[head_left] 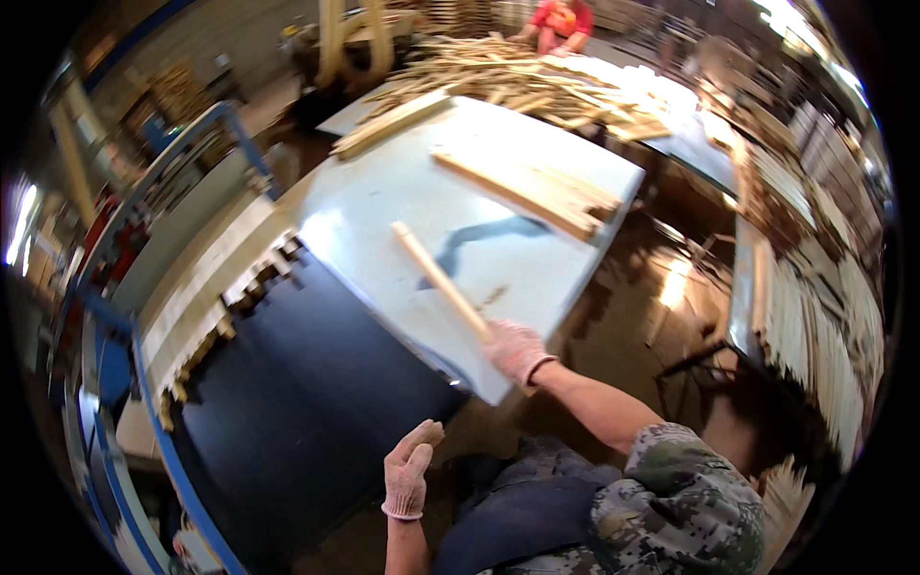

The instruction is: The person organizes and stacks wooden slats, moving them between tables and placing them onto a conveyor belt.

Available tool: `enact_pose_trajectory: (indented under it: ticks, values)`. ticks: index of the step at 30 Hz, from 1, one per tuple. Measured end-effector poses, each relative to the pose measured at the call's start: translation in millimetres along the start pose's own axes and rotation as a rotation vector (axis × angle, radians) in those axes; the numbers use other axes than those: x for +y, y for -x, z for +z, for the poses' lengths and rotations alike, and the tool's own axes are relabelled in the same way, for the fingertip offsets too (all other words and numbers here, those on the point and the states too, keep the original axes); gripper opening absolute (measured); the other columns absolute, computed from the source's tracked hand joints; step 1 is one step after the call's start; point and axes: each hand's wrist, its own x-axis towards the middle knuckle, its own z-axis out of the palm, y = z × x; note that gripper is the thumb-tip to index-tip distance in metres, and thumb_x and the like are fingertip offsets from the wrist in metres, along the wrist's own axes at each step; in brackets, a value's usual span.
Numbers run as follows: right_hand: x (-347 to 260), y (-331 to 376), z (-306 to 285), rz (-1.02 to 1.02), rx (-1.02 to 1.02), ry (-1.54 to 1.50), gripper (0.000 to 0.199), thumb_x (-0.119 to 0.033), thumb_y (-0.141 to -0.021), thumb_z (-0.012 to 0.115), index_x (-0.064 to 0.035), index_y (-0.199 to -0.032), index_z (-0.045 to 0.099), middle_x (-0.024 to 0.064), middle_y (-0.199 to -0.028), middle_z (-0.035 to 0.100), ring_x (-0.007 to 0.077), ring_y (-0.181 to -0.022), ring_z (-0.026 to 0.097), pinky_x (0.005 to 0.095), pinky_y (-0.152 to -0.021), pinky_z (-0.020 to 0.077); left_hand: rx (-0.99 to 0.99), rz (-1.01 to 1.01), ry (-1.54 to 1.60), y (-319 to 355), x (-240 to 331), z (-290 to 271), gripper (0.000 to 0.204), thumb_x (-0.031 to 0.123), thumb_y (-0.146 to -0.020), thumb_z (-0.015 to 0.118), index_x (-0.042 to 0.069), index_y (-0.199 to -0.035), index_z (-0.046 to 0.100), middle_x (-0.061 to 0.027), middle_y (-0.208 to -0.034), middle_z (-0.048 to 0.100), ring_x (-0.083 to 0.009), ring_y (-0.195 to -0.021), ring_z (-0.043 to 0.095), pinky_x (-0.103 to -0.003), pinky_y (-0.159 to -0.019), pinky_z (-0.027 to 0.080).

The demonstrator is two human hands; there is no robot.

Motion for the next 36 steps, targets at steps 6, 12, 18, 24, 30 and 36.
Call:
enact_pose_trajectory:
  ticks: [6, 12, 18, 24, 30, 36]
  values:
    - [93, 105, -23, -0.177, 0.279, -0.108, 0.034, -0.028, -0.094, 0.062, -0.0015, -0.115, 0.067, 0.0187, -0.099, 0.068, 0.0373, -0.094, 0.069, 0.0466, -0.079, 0.0582, -0.078, -0.06, -0.111, 5, -29, 82, 0.045, 0.013, -0.102, 0.051, -0.011, -0.14, 0.06, -0.0233, -0.131, 0.07, -0.0324, -0.119, 0.07, -0.043, -0.109, 0.053]
    - [205, 200, -20, 0.158, 0.761, -0.432, 0.048, -0.029, -0.093, 0.071, -0.0008, -0.131, 0.064, 0.0171, -0.099, 0.066, 0.0358, -0.092, 0.068, 0.0449, -0.08, 0.0554, -0.235, -0.155, -0.156, -9, -96, 138, 0.051, 0.023, -0.109, 0.049, -0.011, -0.147, 0.052, -0.0264, -0.137, 0.065, -0.0344, -0.121, 0.068, -0.044, -0.108, 0.054]
    - [285, 321, -65, 0.605, 1.088, -0.573, 0.049, -0.026, -0.092, 0.071, -0.0055, -0.137, 0.064, 0.0179, -0.106, 0.068, 0.037, -0.099, 0.069, 0.0443, -0.087, 0.0545, -0.543, -0.445, -0.268, -36, -122, 253, 0.062, 0.037, -0.109, 0.054, -0.007, -0.152, 0.049, -0.0256, -0.151, 0.054, -0.0341, -0.137, 0.055, -0.041, -0.119, 0.041]
    - [296, 453, -71, 1.027, 1.434, -0.665, 0.053, -0.03, -0.096, 0.068, -0.0098, -0.145, 0.062, 0.0195, -0.122, 0.069, 0.0361, -0.112, 0.068, 0.0421, -0.095, 0.0534, -1.007, -0.371, -0.448, -58, -164, 362, 0.05, 0.025, -0.109, 0.054, -0.008, -0.146, 0.056, -0.0218, -0.132, 0.068, -0.0301, -0.117, 0.069, -0.041, -0.104, 0.056]
    - [264, 553, -60, 1.385, 1.418, -0.608, 0.053, -0.036, -0.097, 0.066, -0.0131, -0.145, 0.063, 0.0087, -0.098, 0.068, 0.0186, -0.081, 0.066, 0.0377, -0.072, 0.0578, -1.347, -0.425, -0.407, -45, -198, 435, 0.046, 0.027, -0.107, 0.062, -0.005, -0.14, 0.062, -0.0166, -0.127, 0.071, -0.0251, -0.109, 0.07, -0.04, -0.099, 0.057]
    - [250, 678, -45, 1.826, 1.376, -0.528, 0.03, -0.029, -0.103, 0.064, -0.0143, -0.129, 0.068, 0.0026, -0.081, 0.065, 0.0101, -0.058, 0.056, 0.0287, -0.042, 0.0484, -1.455, -0.579, -0.449, -47, -253, 454, 0.045, 0.02, -0.103, 0.066, -0.007, -0.139, 0.063, -0.0153, -0.124, 0.072, -0.0239, -0.105, 0.072, -0.038, -0.097, 0.059]
